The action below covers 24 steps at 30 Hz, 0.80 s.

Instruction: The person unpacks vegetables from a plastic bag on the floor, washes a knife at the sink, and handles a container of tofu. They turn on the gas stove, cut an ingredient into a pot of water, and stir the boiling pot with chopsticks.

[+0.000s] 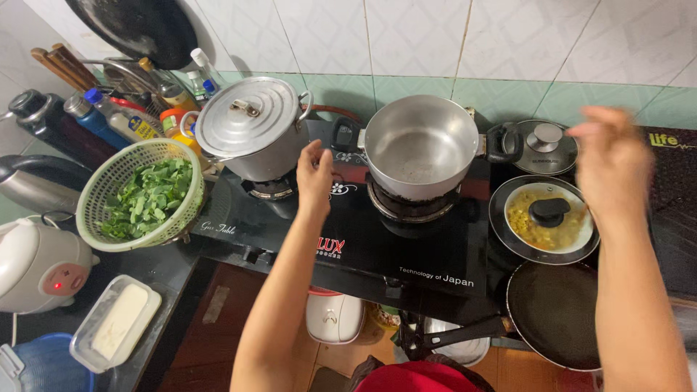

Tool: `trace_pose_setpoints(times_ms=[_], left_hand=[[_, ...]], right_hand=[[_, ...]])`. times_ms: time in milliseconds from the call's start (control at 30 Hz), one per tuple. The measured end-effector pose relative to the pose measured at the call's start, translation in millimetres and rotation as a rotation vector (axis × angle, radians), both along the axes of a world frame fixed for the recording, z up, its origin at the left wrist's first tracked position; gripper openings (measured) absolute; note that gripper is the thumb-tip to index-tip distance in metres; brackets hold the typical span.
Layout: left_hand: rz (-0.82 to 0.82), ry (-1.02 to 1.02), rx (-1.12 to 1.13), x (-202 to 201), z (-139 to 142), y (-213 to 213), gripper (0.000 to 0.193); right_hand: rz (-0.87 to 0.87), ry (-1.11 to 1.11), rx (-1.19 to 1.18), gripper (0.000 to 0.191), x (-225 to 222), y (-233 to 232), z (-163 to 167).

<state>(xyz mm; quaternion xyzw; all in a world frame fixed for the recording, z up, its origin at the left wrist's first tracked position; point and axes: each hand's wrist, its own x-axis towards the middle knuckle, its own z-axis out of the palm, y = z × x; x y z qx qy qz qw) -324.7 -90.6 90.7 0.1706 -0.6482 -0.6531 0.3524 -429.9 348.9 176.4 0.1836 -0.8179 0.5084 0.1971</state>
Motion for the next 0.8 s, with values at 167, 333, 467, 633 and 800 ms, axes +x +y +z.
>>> trace_pose_setpoints(times_ms=[167, 333, 467, 633, 800], left_hand=[[-0.099, -0.323, 0.169, -30.9, 7.8, -32.9, 0.042], [-0.154, -0.194, 0.048, -42.5, 0.7, -37.8, 0.035], [-0.222, -0.120, 0.119, -19.3, 5.2, -28.2, 0.027], [-0.328, -0.103, -0.054, 24.5, 30.8, -0.1, 0.022], [-0.392, -0.128, -0.420, 57.0, 39.8, 41.7, 0.025]], right_hand=[[0.108, -0.419, 0.279, 0.054, -75.3, -28.8, -45.0], [0.164, -0.437, 0.057, 0.053, -92.3, -42.9, -76.2], [0.196, -0.387, -0.087, 0.047, -72.4, -39.9, -62.9], [0.106, -0.275, 0.005, 0.039, -24.1, -10.2, -21.4], [-0.105, -0.206, 0.125, 0.045, 30.5, 41.8, -4.7]])
